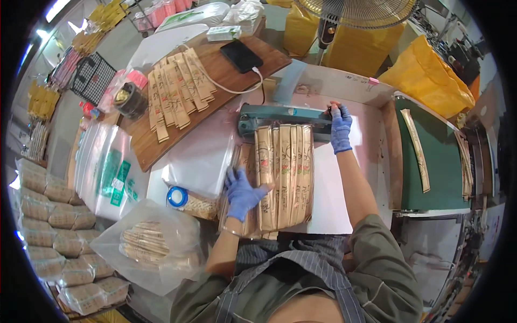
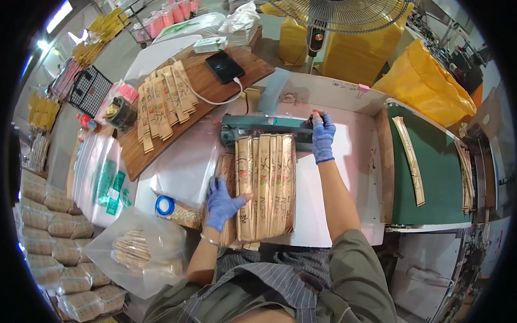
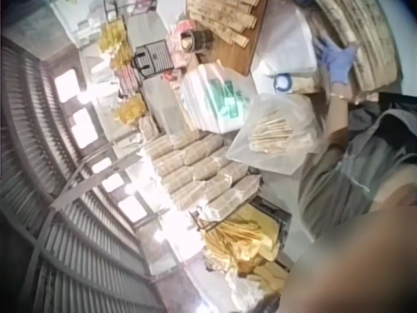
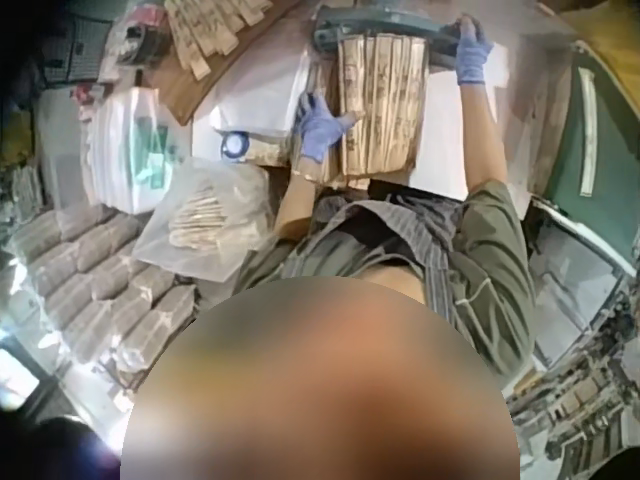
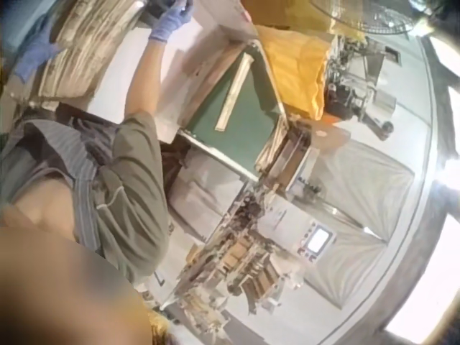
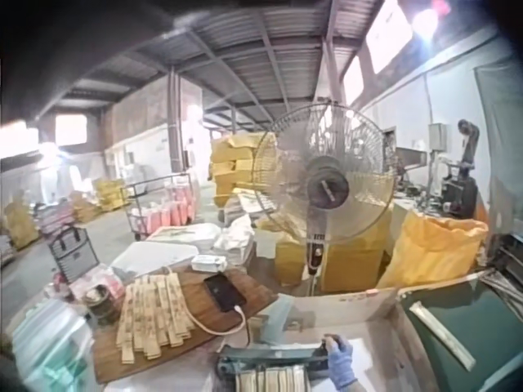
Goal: Packaging bundles of incense or wooden sticks into plastic bags and sealing them at a production station.
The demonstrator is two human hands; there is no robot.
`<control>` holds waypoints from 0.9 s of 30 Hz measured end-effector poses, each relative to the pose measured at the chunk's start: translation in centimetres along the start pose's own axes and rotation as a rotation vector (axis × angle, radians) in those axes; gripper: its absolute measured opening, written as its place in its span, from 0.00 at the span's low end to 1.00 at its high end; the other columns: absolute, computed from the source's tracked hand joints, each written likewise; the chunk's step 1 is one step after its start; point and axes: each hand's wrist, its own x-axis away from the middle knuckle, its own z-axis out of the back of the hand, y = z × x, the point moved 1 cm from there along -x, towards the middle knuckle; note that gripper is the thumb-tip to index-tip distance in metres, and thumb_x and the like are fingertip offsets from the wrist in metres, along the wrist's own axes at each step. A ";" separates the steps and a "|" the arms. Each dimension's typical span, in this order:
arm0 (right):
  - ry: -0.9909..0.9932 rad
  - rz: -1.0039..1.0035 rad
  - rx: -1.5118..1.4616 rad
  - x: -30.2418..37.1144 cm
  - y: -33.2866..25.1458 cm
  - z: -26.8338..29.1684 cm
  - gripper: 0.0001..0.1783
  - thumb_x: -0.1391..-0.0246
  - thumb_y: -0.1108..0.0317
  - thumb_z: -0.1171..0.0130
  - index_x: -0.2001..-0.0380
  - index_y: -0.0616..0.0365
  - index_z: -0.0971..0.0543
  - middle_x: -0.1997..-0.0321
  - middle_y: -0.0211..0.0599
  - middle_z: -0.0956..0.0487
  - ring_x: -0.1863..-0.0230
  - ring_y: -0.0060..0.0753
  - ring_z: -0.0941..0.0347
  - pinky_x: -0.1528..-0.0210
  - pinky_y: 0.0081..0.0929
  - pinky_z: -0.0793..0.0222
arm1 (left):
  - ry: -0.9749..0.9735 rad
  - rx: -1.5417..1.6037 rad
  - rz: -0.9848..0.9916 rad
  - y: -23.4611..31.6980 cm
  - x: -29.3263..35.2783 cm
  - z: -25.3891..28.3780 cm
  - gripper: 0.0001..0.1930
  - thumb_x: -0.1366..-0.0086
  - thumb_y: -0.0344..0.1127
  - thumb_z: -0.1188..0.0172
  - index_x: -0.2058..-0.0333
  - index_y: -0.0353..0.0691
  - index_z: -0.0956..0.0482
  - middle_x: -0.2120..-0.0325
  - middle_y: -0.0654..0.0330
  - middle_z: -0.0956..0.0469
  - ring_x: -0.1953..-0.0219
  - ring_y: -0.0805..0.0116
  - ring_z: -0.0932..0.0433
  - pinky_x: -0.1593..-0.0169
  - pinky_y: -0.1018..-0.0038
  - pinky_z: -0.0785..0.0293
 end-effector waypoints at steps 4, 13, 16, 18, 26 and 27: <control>0.018 0.023 0.073 -0.3 -0.7 0.8 0.07 0.47 0.67 0.45 0.65 0.57 0.22 0.73 0.29 0.24 0.74 0.19 0.31 0.69 0.18 0.33 | -0.123 -0.018 -0.013 0.8 -2.1 -0.8 0.61 0.64 0.66 0.36 0.37 0.46 0.62 0.38 0.41 0.60 0.36 0.44 0.60 0.37 0.55 0.58; -0.514 -0.689 0.145 29.3 -6.6 -0.9 0.28 0.45 0.65 0.49 0.42 0.62 0.41 0.46 0.39 0.33 0.48 0.28 0.37 0.47 0.25 0.40 | -0.034 1.126 -0.239 -10.6 4.9 -6.0 0.45 0.56 0.38 0.35 0.41 0.32 0.49 0.45 0.55 0.41 0.42 0.64 0.43 0.40 0.72 0.47; -0.585 -0.554 0.276 34.1 -5.8 8.0 0.39 0.53 0.64 0.40 0.41 0.63 0.46 0.47 0.41 0.33 0.47 0.31 0.38 0.45 0.27 0.41 | -0.490 1.566 -0.083 -8.8 11.4 -5.6 0.43 0.53 0.38 0.35 0.40 0.36 0.47 0.44 0.58 0.41 0.42 0.66 0.43 0.40 0.72 0.47; -0.388 -0.832 -0.200 37.0 -5.7 8.0 0.44 0.59 0.61 0.35 0.42 0.63 0.45 0.45 0.40 0.36 0.47 0.33 0.38 0.45 0.27 0.41 | -0.474 1.446 -0.101 -9.1 13.5 -7.6 0.41 0.49 0.39 0.36 0.40 0.38 0.48 0.44 0.59 0.41 0.42 0.67 0.43 0.39 0.72 0.48; -0.782 -0.102 -0.012 32.1 -14.5 -11.1 0.49 0.68 0.61 0.31 0.43 0.65 0.44 0.47 0.40 0.34 0.49 0.38 0.34 0.44 0.33 0.40 | 0.304 1.181 -0.712 -9.1 18.1 17.2 0.28 0.39 0.39 0.46 0.42 0.41 0.43 0.48 0.64 0.37 0.45 0.73 0.41 0.42 0.72 0.43; -0.823 0.004 -0.027 32.3 -16.4 -14.8 0.48 0.67 0.63 0.31 0.44 0.66 0.45 0.48 0.41 0.34 0.50 0.38 0.33 0.45 0.33 0.39 | 0.470 1.195 -0.527 -9.9 18.2 20.3 0.21 0.37 0.37 0.49 0.46 0.39 0.38 0.51 0.64 0.34 0.48 0.74 0.37 0.45 0.74 0.39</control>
